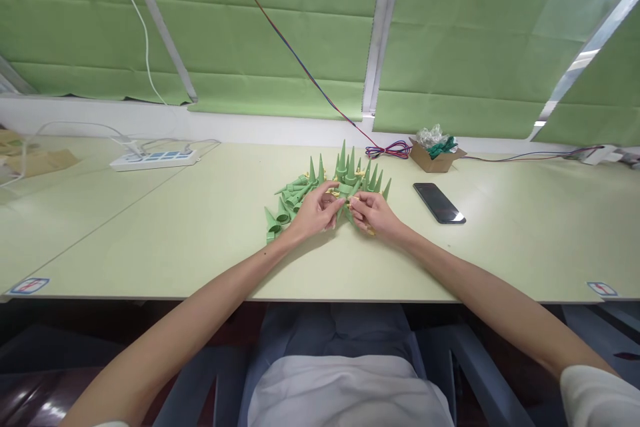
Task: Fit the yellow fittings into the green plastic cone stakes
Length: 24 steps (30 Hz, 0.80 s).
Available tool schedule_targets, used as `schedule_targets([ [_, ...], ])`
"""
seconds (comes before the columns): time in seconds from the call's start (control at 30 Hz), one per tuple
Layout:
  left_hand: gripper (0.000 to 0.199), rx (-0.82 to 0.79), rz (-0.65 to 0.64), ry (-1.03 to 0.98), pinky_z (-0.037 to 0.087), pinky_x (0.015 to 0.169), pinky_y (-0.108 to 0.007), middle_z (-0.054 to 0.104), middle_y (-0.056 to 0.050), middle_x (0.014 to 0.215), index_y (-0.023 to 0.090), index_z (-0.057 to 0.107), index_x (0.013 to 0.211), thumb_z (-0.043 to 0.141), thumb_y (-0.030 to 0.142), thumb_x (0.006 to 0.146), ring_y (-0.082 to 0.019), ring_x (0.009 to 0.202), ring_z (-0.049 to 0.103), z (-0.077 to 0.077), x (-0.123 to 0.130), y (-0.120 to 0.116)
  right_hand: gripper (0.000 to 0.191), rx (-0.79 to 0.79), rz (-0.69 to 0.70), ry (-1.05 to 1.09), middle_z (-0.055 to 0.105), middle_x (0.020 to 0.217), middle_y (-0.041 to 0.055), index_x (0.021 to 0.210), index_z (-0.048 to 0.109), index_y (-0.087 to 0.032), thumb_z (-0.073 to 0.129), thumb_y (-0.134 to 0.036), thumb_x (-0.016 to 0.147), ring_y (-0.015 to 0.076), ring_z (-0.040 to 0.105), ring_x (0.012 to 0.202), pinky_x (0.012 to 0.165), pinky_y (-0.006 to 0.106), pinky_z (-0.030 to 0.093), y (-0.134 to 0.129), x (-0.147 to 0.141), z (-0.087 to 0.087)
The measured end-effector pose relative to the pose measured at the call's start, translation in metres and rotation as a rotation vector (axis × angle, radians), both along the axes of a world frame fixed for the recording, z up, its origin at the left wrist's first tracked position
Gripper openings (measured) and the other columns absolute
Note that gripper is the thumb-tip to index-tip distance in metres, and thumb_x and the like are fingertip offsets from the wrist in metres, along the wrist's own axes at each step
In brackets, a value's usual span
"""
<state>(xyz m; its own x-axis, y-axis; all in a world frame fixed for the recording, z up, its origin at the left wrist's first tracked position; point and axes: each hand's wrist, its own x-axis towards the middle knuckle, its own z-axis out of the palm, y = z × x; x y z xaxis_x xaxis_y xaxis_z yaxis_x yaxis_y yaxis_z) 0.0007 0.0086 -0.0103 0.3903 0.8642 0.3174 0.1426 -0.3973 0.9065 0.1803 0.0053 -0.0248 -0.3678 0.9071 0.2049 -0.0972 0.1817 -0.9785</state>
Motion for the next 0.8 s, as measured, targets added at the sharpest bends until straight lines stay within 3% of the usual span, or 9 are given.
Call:
schedule_targets([
  [0.17,0.039,0.026,0.012,-0.005,0.035,0.038,-0.022,0.054,0.005,0.056,0.017,0.051,0.119,0.061,0.039,0.089,-0.011,0.037,0.048,0.0,0.001,0.0,0.045,-0.218,0.121,0.182,0.039,0.055,-0.009,0.07,0.045,-0.019,0.077,-0.05,0.077,0.0041,0.035,0.038,0.033,0.018,0.023,0.001,0.002,0.002],
  [0.33,0.037,-0.045,-0.009,-0.026,0.036,0.038,-0.021,0.052,0.007,0.051,0.018,0.049,0.118,0.061,0.037,0.089,-0.011,0.035,0.048,0.0,0.001,0.0,0.046,-0.169,0.096,0.13,0.04,0.052,-0.0085,0.068,0.044,-0.02,0.075,-0.052,0.079,0.0049,0.036,0.037,0.033,0.019,0.023,0.003,0.002,-0.002],
  [0.5,0.038,-0.117,-0.032,-0.048,0.033,0.036,-0.02,0.053,0.007,0.048,0.018,0.049,0.113,0.066,0.04,0.086,-0.011,0.035,0.046,0.002,0.001,-0.001,0.044,0.091,0.027,-0.088,0.043,0.05,-0.0071,0.069,0.044,-0.021,0.061,-0.056,0.089,0.0076,0.039,0.034,0.034,0.022,0.024,0.003,0.005,-0.004],
  [0.67,0.039,-0.218,-0.083,-0.057,0.029,0.035,-0.019,0.05,0.008,0.046,0.018,0.049,0.108,0.069,0.043,0.084,-0.009,0.035,0.041,0.003,-0.001,0.0,0.039,0.554,-0.186,-0.492,0.045,0.052,-0.0043,0.065,0.042,-0.02,0.052,-0.043,0.095,0.0092,0.038,0.047,0.05,0.024,0.029,0.006,0.012,-0.003],
  [0.8,0.042,-0.282,-0.083,-0.076,0.024,0.034,-0.018,0.046,0.009,0.043,0.018,0.051,0.104,0.072,0.045,0.082,-0.007,0.034,0.036,0.005,-0.002,0.001,0.036,0.738,-0.23,-0.594,0.039,0.053,-0.005,0.065,0.037,-0.021,0.047,-0.035,0.096,0.0093,0.032,0.05,0.053,0.025,0.027,0.01,0.014,-0.005],
])
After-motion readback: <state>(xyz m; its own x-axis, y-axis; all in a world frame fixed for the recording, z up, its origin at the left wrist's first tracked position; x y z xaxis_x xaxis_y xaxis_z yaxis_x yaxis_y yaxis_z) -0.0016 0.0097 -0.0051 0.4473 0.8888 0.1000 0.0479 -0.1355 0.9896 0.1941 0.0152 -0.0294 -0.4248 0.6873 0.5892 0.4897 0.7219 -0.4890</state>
